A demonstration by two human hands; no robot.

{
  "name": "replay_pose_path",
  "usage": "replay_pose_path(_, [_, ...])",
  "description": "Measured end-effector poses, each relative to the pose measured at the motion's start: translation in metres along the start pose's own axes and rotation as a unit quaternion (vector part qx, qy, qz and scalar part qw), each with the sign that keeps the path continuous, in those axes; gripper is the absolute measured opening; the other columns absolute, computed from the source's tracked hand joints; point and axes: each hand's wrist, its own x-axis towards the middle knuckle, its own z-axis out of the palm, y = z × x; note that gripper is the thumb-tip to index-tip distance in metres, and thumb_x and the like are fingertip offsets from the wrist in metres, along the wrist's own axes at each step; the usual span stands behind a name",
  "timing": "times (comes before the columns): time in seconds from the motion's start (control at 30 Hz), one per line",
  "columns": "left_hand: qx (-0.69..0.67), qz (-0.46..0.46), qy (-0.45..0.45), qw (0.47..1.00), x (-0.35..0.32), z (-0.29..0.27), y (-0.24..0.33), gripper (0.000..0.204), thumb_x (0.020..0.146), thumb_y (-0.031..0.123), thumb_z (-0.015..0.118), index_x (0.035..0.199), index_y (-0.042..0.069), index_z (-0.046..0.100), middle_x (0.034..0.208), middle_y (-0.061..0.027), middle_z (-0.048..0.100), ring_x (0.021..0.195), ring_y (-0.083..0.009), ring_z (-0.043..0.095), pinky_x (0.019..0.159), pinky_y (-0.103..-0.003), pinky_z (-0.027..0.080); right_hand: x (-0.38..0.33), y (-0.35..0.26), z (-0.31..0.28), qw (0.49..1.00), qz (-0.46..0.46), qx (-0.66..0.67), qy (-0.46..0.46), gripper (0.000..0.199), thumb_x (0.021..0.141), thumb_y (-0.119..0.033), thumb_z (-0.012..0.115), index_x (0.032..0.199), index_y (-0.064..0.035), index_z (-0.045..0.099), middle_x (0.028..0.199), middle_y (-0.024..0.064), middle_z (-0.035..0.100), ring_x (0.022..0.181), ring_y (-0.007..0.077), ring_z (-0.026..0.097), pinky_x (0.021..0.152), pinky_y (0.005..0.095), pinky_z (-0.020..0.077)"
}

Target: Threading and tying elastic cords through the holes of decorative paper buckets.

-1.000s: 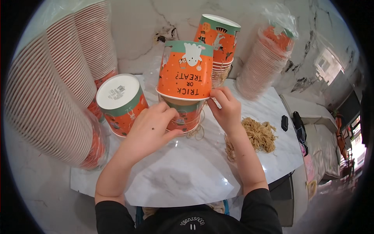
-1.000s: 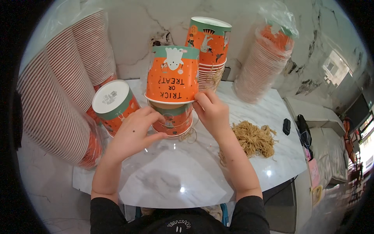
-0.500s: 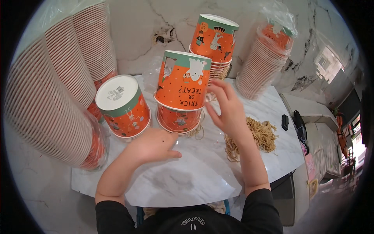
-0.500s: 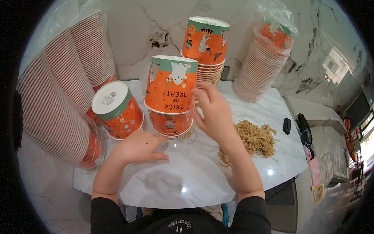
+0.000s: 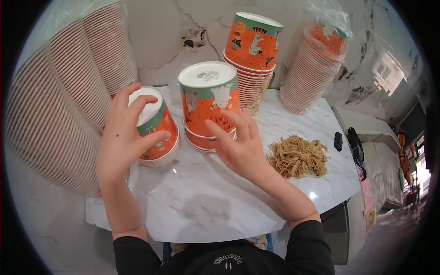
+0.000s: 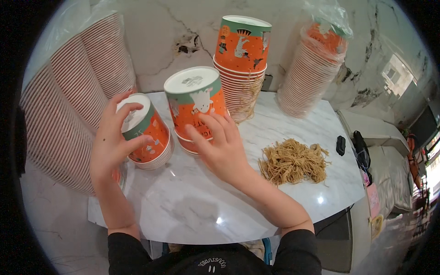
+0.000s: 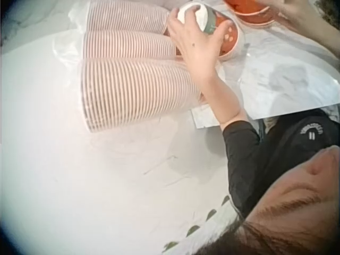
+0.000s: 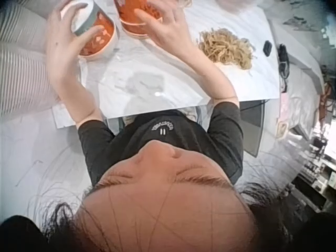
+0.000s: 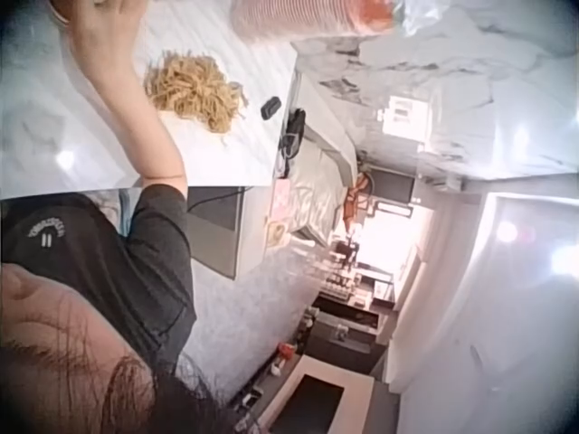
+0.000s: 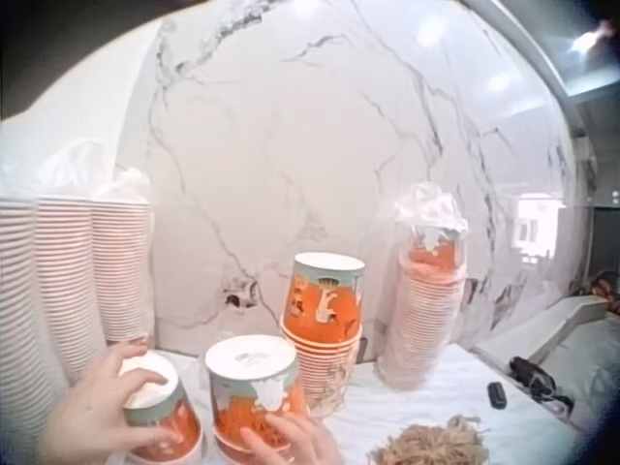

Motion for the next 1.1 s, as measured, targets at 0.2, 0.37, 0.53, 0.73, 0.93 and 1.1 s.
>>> replay_pose_path(0.2, [-0.089, -0.095, -0.129, 0.983, -0.004, 0.007, -0.042, 0.037, 0.075, 0.016, 0.083, 0.098, 0.001, 0.059, 0.106, -0.0138, 0.065, 0.102, -0.0326, 0.065, 0.088, -0.043, 0.05, -0.021, -0.008, 0.028, 0.996, 0.053, 0.057, -0.053, 0.046, 0.074, -0.01, 0.078, 0.119, -0.0072, 0.068, 0.135, 0.0159, 0.052, 0.129, 0.0369, 0.049, 0.112, 0.0557, 0.0399])
replay_pose_path(0.37, [-0.172, -0.142, -0.078, 0.972, 0.0, 0.018, -0.04, 0.029, 0.082, 0.011, 0.077, 0.097, 0.0, 0.056, 0.104, -0.0142, 0.064, 0.098, -0.0325, 0.063, 0.086, -0.041, 0.05, -0.038, -0.004, 0.043, 0.984, 0.069, 0.063, -0.152, 0.045, 0.077, -0.014, 0.08, 0.119, -0.0062, 0.066, 0.124, 0.0164, 0.054, 0.121, 0.037, 0.052, 0.108, 0.0539, 0.0414])
replay_pose_path(0.53, [-0.169, -0.158, 0.005, 0.973, 0.007, 0.016, -0.026, 0.017, 0.091, 0.003, 0.068, 0.094, -0.001, 0.051, 0.109, -0.0122, 0.063, 0.107, -0.0264, 0.063, 0.099, -0.036, 0.047, -0.035, -0.014, 0.043, 0.985, 0.06, 0.109, -0.122, 0.058, 0.081, -0.016, 0.08, 0.134, -0.0058, 0.06, 0.127, 0.018, 0.057, 0.119, 0.0396, 0.055, 0.103, 0.0515, 0.0468])
replay_pose_path(0.73, [-0.177, -0.113, 0.012, 0.978, 0.007, 0.001, -0.005, 0.02, 0.09, 0.008, 0.071, 0.096, -0.001, 0.055, 0.107, -0.014, 0.064, 0.099, -0.0315, 0.063, 0.095, -0.043, 0.048, -0.028, -0.043, 0.048, 0.967, 0.0, 0.219, -0.13, 0.059, 0.083, -0.02, 0.079, 0.137, -0.0086, 0.057, 0.137, 0.0184, 0.054, 0.125, 0.04, 0.054, 0.108, 0.0533, 0.0445])
replay_pose_path(0.93, [-0.138, -0.086, -0.002, 0.987, 0.007, -0.004, 0.015, 0.016, 0.088, 0.011, 0.071, 0.093, 0.004, 0.058, 0.114, -0.0084, 0.066, 0.106, -0.0254, 0.065, 0.119, -0.057, 0.025, -0.033, -0.046, 0.059, 0.968, 0.022, 0.181, -0.173, 0.061, 0.084, -0.021, 0.078, 0.14, -0.0098, 0.054, 0.14, 0.0187, 0.05, 0.129, 0.0396, 0.05, 0.114, 0.0531, 0.0374])
replay_pose_path(1.1, [0.041, 0.05, 0.157, 0.985, 0.005, -0.009, 0.023, 0.011, 0.092, 0.009, 0.07, 0.092, 0.007, 0.059, 0.128, -0.0067, 0.066, 0.122, -0.0264, 0.061, 0.124, -0.058, 0.017, -0.029, -0.053, 0.078, 0.981, 0.036, 0.145, -0.127, 0.064, 0.081, -0.019, 0.079, 0.139, -0.0103, 0.054, 0.138, 0.0212, 0.051, 0.128, 0.0393, 0.05, 0.111, 0.0516, 0.039])
